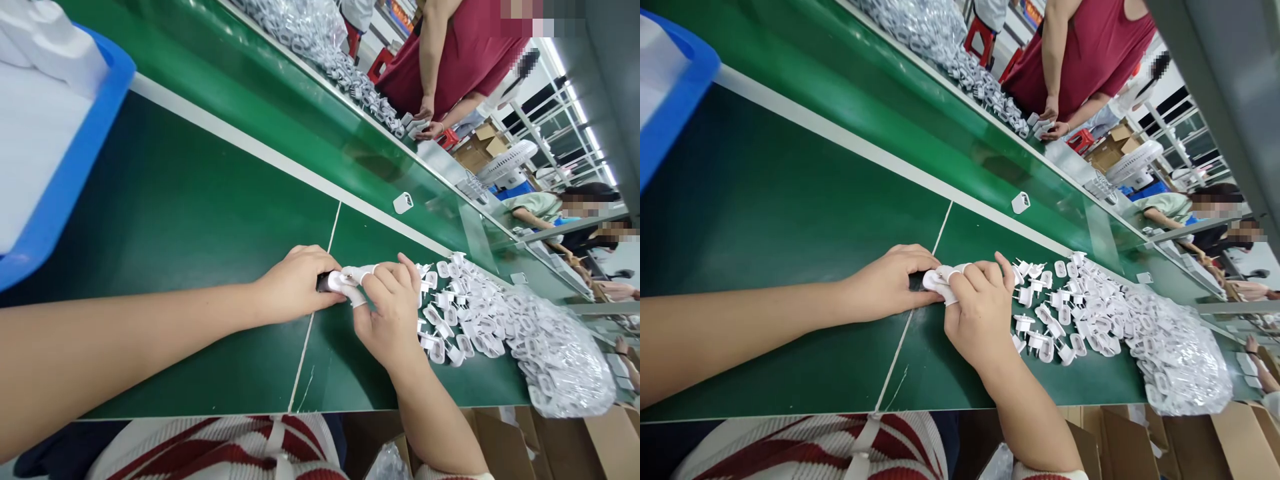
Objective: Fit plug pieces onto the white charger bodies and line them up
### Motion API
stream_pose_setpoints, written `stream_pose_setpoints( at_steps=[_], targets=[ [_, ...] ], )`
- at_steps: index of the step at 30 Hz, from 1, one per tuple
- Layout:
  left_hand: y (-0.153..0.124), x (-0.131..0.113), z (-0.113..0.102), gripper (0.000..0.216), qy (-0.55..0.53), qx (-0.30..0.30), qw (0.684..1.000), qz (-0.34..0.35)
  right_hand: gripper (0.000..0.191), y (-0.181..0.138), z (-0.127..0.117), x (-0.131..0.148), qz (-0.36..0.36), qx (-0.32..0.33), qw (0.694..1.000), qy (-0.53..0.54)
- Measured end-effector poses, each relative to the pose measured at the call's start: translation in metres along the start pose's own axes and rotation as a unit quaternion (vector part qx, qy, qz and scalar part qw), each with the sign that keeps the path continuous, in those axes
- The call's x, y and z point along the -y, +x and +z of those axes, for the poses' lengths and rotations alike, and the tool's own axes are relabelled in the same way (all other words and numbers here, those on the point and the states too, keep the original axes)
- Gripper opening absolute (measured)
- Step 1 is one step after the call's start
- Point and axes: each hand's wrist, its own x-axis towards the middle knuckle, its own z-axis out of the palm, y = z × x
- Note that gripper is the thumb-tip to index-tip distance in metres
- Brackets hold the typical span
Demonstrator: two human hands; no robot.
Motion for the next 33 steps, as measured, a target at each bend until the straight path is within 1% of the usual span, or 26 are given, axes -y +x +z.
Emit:
stream_pose_setpoints(
  at_steps=[5, 9, 11, 14, 20, 23, 26, 31, 33],
  targets=[
    [0.0, -0.001, 0.0, 0.018, 0.006, -0.003, 1.0, -0.003, 0.022, 0.005, -0.001, 0.003, 0.023, -0.001, 1.0, -0.016],
    [0.001, -0.003, -0.001, 0.017, 0.008, -0.006, 1.0, -0.01, 0.019, 0.004, -0.002, 0.003, 0.041, 0.002, 0.999, 0.0],
    [0.001, -0.004, -0.002, 0.017, 0.01, -0.001, 1.0, -0.011, 0.018, 0.003, -0.003, 0.003, 0.045, -0.01, 0.999, 0.012],
    [0.001, -0.004, -0.003, 0.019, 0.013, 0.004, 1.0, -0.011, 0.021, 0.001, -0.006, 0.002, 0.053, -0.03, 0.998, 0.002],
    [0.001, -0.002, -0.002, 0.017, 0.003, -0.007, 1.0, -0.007, 0.021, 0.004, -0.007, 0.002, 0.032, 0.013, 0.999, 0.006],
    [0.0, -0.002, -0.001, 0.018, 0.005, -0.008, 1.0, -0.007, 0.024, 0.006, -0.007, 0.003, 0.02, 0.013, 1.0, -0.013],
    [0.0, -0.002, -0.001, 0.018, 0.006, -0.006, 1.0, -0.008, 0.024, 0.006, -0.009, 0.001, 0.013, 0.015, 1.0, -0.001],
    [0.0, -0.002, -0.002, 0.018, 0.011, 0.001, 1.0, -0.005, 0.027, 0.005, -0.011, -0.002, 0.023, -0.011, 1.0, 0.004],
    [0.0, -0.002, -0.002, 0.017, 0.007, -0.003, 1.0, 0.002, 0.028, 0.006, -0.011, -0.002, 0.014, -0.001, 1.0, -0.001]
  ],
)
